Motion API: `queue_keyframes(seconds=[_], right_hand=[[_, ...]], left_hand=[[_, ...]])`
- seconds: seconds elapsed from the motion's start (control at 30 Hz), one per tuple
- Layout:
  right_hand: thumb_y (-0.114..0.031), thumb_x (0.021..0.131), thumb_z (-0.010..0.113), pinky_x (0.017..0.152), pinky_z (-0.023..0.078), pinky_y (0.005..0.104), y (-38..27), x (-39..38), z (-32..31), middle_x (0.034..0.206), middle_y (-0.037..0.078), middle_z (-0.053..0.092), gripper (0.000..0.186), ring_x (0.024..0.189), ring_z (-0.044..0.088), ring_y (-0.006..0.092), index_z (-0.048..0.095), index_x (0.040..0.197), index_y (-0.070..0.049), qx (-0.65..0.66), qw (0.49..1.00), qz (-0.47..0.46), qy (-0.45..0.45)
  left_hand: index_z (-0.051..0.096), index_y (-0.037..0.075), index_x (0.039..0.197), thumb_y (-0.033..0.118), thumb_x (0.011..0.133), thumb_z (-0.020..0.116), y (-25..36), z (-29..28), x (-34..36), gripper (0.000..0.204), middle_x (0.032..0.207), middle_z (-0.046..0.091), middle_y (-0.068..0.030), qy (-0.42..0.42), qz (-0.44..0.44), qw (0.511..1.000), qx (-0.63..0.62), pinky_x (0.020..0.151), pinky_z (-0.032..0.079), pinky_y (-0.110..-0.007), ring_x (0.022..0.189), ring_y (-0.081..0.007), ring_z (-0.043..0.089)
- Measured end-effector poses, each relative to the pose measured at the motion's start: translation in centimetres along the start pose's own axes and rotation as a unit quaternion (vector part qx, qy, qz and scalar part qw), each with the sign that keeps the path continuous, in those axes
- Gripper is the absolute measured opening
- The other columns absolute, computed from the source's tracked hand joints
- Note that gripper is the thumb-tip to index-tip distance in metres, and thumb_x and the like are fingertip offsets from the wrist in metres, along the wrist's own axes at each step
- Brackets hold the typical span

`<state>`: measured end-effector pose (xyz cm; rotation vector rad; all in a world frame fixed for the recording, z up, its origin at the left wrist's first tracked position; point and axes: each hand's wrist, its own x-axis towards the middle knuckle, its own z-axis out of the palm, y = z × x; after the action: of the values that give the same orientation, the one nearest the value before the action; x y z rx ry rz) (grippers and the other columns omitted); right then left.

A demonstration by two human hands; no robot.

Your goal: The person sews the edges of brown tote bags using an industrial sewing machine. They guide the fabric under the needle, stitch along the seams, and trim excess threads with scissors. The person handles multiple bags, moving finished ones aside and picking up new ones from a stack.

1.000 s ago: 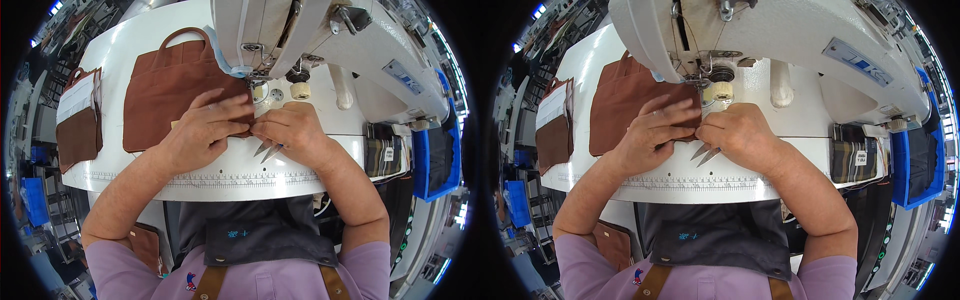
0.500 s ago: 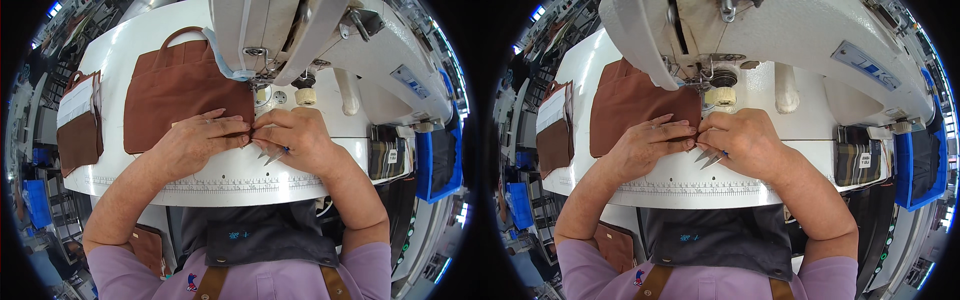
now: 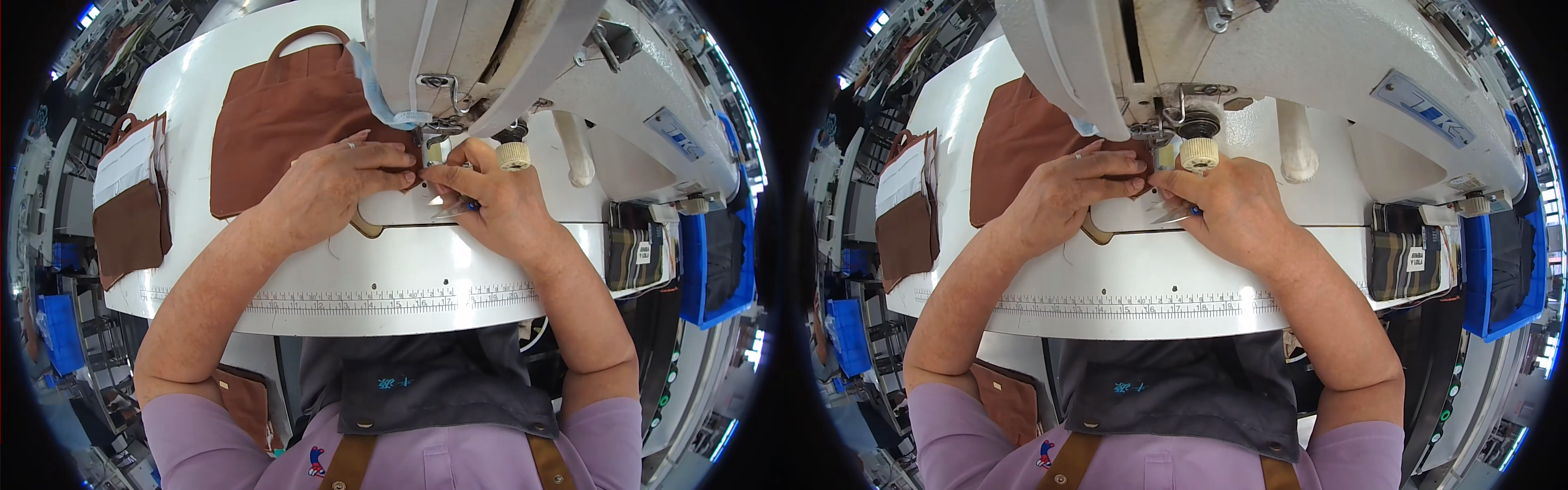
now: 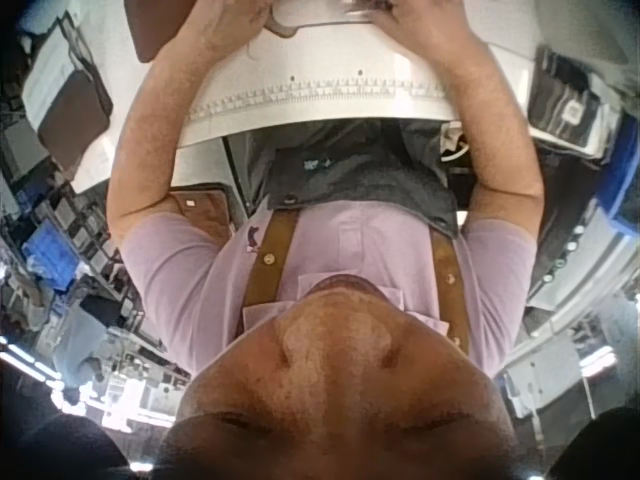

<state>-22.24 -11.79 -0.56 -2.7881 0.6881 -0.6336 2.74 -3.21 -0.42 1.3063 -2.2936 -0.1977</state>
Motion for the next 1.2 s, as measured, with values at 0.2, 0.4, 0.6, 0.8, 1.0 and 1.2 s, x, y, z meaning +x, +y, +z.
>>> queue_keyframes(seconds=[0.2,0.4,0.6,0.8,1.0,1.2], right_hand=[[-0.021,0.082,0.079,0.061,0.054,0.0438,-0.7,0.5,-0.3,0.083,0.013,0.067,0.036,0.068,0.068,0.0325,0.077,0.118,-0.019,-0.051,0.998,0.011,0.033],[-0.02,0.083,0.079,0.062,0.055,0.0441,-0.4,0.5,-0.2,0.095,0.012,0.064,0.033,0.071,0.068,0.0317,0.076,0.115,-0.017,-0.019,0.999,0.013,0.046],[-0.02,0.085,0.079,0.065,0.055,0.0429,0.0,0.4,-0.1,0.098,0.012,0.062,0.029,0.075,0.068,0.0308,0.077,0.114,-0.015,0.002,0.999,0.012,0.042],[-0.022,0.086,0.079,0.065,0.055,0.0432,0.0,0.4,-0.1,0.095,0.011,0.059,0.027,0.072,0.066,0.0304,0.078,0.113,-0.015,-0.002,1.0,0.014,0.023],[-0.021,0.084,0.08,0.068,0.056,0.043,0.1,0.3,0.2,0.098,0.011,0.06,0.038,0.073,0.067,0.0299,0.076,0.121,-0.02,-0.012,0.999,0.006,0.039],[-0.015,0.074,0.082,0.07,0.057,0.0416,0.5,0.0,0.5,0.1,0.011,0.06,0.053,0.073,0.067,0.0297,0.074,0.125,-0.023,-0.013,1.0,-0.002,0.028]], left_hand=[[0.079,0.007,0.113,-0.012,0.082,0.055,-1.7,0.2,1.5,0.043,0.125,0.074,-0.0091,0.03,-0.026,0.999,-0.028,0.103,0.056,-0.039,0.114,-0.0313,0.07],[0.079,0.007,0.114,-0.015,0.081,0.051,-1.5,0.3,2.0,0.049,0.121,0.075,-0.0122,0.037,-0.051,0.998,-0.006,0.1,0.057,-0.039,0.111,-0.0322,0.071],[0.078,0.006,0.116,-0.015,0.08,0.051,-1.7,0.4,2.0,0.05,0.121,0.075,-0.0125,0.04,-0.052,0.998,-0.002,0.101,0.056,-0.04,0.111,-0.032,0.071],[0.077,0.006,0.12,-0.015,0.08,0.049,-1.3,0.3,1.7,0.053,0.125,0.074,-0.0129,0.024,-0.077,0.997,0.002,0.102,0.055,-0.039,0.115,-0.0337,0.069],[0.07,-0.001,0.129,0.003,0.086,0.06,3.0,0.3,0.8,0.044,0.137,0.066,-0.0205,0.021,-0.1,0.993,0.065,0.112,0.047,-0.049,0.13,-0.0385,0.06],[0.068,-0.003,0.128,0.021,0.089,0.066,5.0,-1.7,1.6,0.046,0.141,0.062,-0.0231,-0.096,-0.122,0.986,0.055,0.118,0.038,-0.056,0.134,-0.0379,0.057]])
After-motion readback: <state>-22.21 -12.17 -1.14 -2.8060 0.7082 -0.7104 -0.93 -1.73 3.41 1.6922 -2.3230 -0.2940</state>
